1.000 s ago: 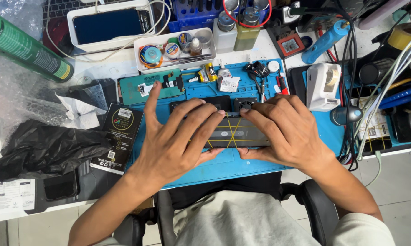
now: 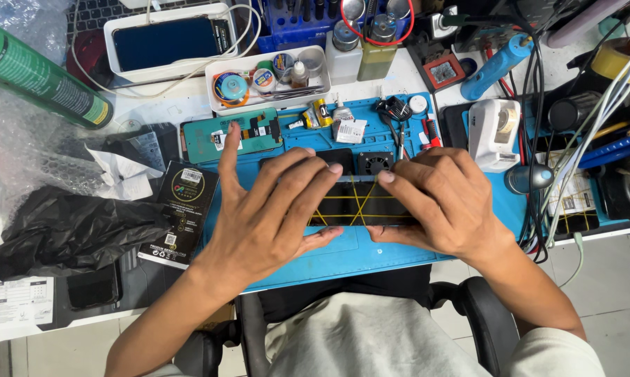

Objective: The person secures a disassembled smartphone with multiple rubber bands, then uses a small fan to apply heat to the device's screen area. The phone remains on a blue work mat throughout the process.

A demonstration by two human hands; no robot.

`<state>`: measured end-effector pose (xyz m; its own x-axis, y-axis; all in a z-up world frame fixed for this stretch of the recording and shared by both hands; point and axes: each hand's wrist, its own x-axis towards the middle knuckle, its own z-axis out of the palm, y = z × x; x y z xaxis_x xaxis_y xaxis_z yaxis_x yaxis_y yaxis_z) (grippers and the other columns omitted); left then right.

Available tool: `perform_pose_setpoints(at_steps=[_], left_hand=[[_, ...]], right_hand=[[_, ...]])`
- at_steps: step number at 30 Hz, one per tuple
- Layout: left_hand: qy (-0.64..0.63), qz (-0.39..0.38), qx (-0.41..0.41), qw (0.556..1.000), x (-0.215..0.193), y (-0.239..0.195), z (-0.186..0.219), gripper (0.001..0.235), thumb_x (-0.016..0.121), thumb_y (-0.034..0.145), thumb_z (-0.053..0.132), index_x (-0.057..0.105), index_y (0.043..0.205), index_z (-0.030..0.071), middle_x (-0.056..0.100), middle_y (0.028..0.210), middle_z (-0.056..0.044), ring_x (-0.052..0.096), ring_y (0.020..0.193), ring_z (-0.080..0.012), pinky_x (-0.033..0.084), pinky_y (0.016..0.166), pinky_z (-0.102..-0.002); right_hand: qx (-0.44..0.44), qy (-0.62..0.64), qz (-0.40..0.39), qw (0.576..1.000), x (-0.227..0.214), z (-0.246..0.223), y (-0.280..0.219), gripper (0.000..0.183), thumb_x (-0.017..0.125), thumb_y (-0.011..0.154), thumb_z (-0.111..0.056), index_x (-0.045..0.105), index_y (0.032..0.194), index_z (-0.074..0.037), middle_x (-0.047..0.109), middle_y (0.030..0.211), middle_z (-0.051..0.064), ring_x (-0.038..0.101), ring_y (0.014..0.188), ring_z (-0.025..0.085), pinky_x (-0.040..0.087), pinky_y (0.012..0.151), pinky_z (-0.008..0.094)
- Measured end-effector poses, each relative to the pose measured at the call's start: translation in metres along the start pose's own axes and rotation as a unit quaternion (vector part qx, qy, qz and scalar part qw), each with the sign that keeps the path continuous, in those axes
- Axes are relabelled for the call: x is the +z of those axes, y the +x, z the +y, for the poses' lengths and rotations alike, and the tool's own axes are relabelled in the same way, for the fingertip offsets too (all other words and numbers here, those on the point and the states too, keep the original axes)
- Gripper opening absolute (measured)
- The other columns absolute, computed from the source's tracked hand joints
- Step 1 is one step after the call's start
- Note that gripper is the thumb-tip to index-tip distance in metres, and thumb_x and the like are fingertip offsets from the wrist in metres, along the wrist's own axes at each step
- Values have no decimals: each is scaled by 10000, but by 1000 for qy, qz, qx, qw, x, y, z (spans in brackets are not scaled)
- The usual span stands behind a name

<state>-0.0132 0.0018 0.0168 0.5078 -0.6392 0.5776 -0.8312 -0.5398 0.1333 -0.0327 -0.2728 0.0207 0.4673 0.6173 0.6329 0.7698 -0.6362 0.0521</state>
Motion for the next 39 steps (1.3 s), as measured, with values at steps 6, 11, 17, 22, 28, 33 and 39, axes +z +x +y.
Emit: perform_pose_setpoints(at_steps=[6, 11, 17, 22, 28, 33, 39], left_hand=[[-350, 92, -174, 916, -2, -18, -17, 1408, 853, 565, 803, 151, 1559, 94, 443, 1475, -129, 518, 1368, -319, 353, 1221, -614], [-669, 212, -215, 680, 48, -27, 5, 1373, 708, 637, 907, 68, 1552, 109, 278, 1625, -212, 411, 1536, -393, 398, 1272, -564], [-683, 315, -252, 609, 112, -45, 72, 1408, 543, 694, 957, 150, 1646, -3, 449, 1555, -295, 482, 1424, -371, 391, 1250, -496], [-706, 347, -314, 532, 118, -62, 60, 1377, 463, 769, 969, 212, 1658, -52, 572, 1274, -243, 578, 1240, -330, 463, 1177, -515], [-765, 408, -245, 434, 99, -97, 20, 1155, 360, 949, 906, 298, 1579, -59, 597, 1238, -237, 658, 1025, -317, 550, 910, -482], [-792, 348, -298, 404, 83, -108, 9, 942, 290, 1004, 704, 313, 1605, -21, 551, 1392, -210, 665, 942, -374, 569, 809, -514], [-869, 287, -251, 317, 73, -98, 1, 880, 264, 1108, 648, 325, 1641, -49, 537, 1309, -205, 656, 1042, -382, 565, 917, -511]], right_hand=[[52, 99, 51, 992, 5, 3, -5, 1024, 973, 807, -369, 290, 1492, -32, 661, 1098, 232, 640, 927, 338, 512, 798, 434], [153, 260, 79, 950, 23, -15, -16, 1241, 977, 729, -288, 117, 1601, -91, 593, 1287, 263, 679, 1125, 364, 577, 972, 444], [316, 420, 84, 846, 73, -98, -21, 1262, 956, 755, -250, 63, 1625, -58, 529, 1463, 266, 585, 1370, 372, 434, 1221, 493], [353, 481, 83, 798, 85, -129, -24, 1118, 842, 839, -204, 61, 1617, -18, 386, 1569, 301, 451, 1460, 401, 351, 1244, 500], [418, 252, 59, 871, 104, -83, -21, 283, 726, 969, -100, 661, 1240, -54, 538, 1343, 170, 700, 1020, 256, 602, 786, 349], [301, 188, -174, 919, 130, -69, -18, 174, 782, 843, -114, 775, 1008, -59, 645, 1074, 103, 693, 741, 277, 538, 623, 407], [260, 127, -193, 937, 146, -73, -10, 125, 769, 837, -105, 722, 940, -51, 631, 1030, 90, 688, 875, 314, 553, 679, 419]])
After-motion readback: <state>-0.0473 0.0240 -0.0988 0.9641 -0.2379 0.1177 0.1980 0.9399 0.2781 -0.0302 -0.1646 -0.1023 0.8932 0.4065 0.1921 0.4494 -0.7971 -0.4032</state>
